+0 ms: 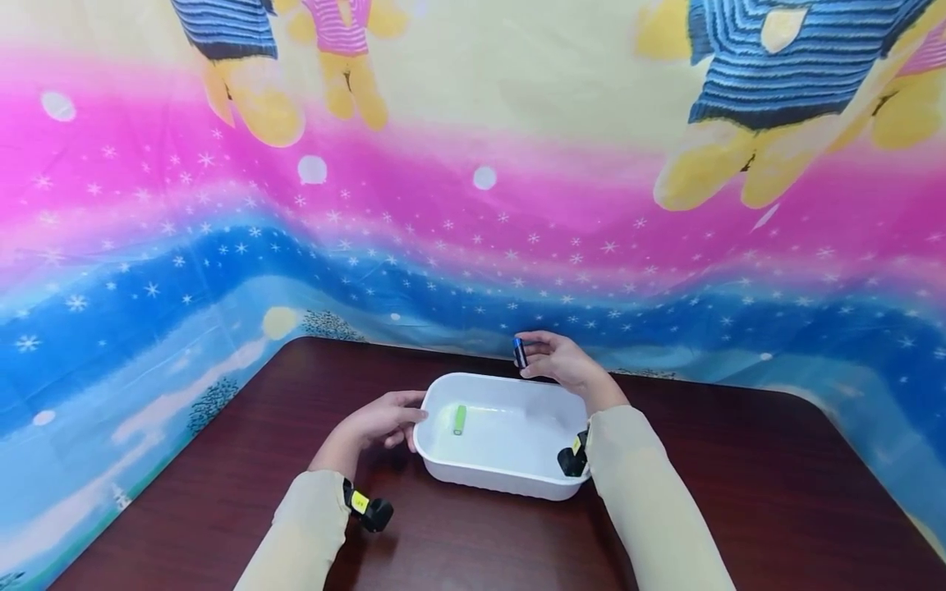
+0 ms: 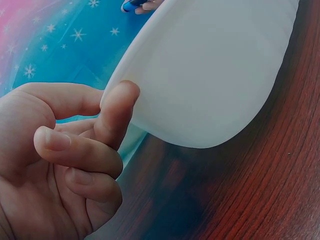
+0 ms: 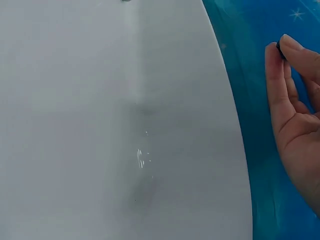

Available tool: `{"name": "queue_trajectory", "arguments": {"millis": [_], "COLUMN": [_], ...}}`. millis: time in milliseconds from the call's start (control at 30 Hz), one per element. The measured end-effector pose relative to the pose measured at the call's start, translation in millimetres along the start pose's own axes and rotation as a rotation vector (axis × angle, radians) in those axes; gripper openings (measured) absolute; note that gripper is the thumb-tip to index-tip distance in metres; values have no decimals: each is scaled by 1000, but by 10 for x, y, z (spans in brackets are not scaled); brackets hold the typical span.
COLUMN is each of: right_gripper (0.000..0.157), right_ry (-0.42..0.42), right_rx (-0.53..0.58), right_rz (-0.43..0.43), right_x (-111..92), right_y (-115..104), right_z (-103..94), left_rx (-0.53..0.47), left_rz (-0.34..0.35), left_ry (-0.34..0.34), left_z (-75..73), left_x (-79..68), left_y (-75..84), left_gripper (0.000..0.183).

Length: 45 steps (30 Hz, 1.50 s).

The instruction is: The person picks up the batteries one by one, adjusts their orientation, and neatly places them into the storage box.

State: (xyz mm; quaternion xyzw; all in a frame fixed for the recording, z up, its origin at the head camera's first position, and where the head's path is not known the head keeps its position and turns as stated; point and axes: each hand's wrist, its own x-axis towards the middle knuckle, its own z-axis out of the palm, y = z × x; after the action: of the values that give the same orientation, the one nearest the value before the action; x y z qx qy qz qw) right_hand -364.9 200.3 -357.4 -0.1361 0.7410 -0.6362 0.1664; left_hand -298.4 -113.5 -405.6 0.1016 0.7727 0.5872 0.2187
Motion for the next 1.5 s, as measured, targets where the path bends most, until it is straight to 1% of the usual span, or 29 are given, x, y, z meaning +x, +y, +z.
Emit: {"name": "queue_trajectory", "arguments": {"millis": [33, 133, 400, 633, 767, 833, 900, 1067, 1200, 1333, 1433, 1500], "right_gripper": [71, 72, 71, 71, 67, 64, 61, 54, 51, 47, 45, 43], "right_ry": [-1, -5, -48, -132, -197, -221, -239, -281, -317, -325, -314, -306], "right_rx": [-3, -26, -83, -95, -111, -139, -188, -372, -506, -611, -681, -750], "right_rz": [0, -5, -16, -12, -7, 0, 5, -10, -22, -16, -9, -19], "right_x": [10, 35, 77, 112, 132, 137, 139, 143, 167, 193, 205, 215], "right_y": [9, 40, 68, 68, 99, 103, 95, 55, 73, 115, 146, 169], "right_z": [5, 18, 71, 154, 197, 223, 255, 356, 423, 495, 573, 631], "left_rx": [-4, -4, -26, -43, -53, -54, -55, -52, -43, -38, -39, -41], "left_rz": [-8, -4, -21, -30, -36, -41, -45, -56, -57, -48, -38, -34], "left_ry": [0, -2, 13, 18, 25, 28, 31, 36, 35, 34, 33, 32], "left_z": [2, 9, 28, 32, 34, 36, 36, 33, 34, 39, 42, 44], "left_x": [3, 8, -2, -12, -6, -1, 0, 2, 6, 9, 6, 3], "left_y": [4, 10, 27, 31, 21, 20, 26, 34, 24, 19, 20, 24], "left_gripper": [53, 53, 54, 54, 54, 53, 53, 53, 53, 52, 52, 52]}}
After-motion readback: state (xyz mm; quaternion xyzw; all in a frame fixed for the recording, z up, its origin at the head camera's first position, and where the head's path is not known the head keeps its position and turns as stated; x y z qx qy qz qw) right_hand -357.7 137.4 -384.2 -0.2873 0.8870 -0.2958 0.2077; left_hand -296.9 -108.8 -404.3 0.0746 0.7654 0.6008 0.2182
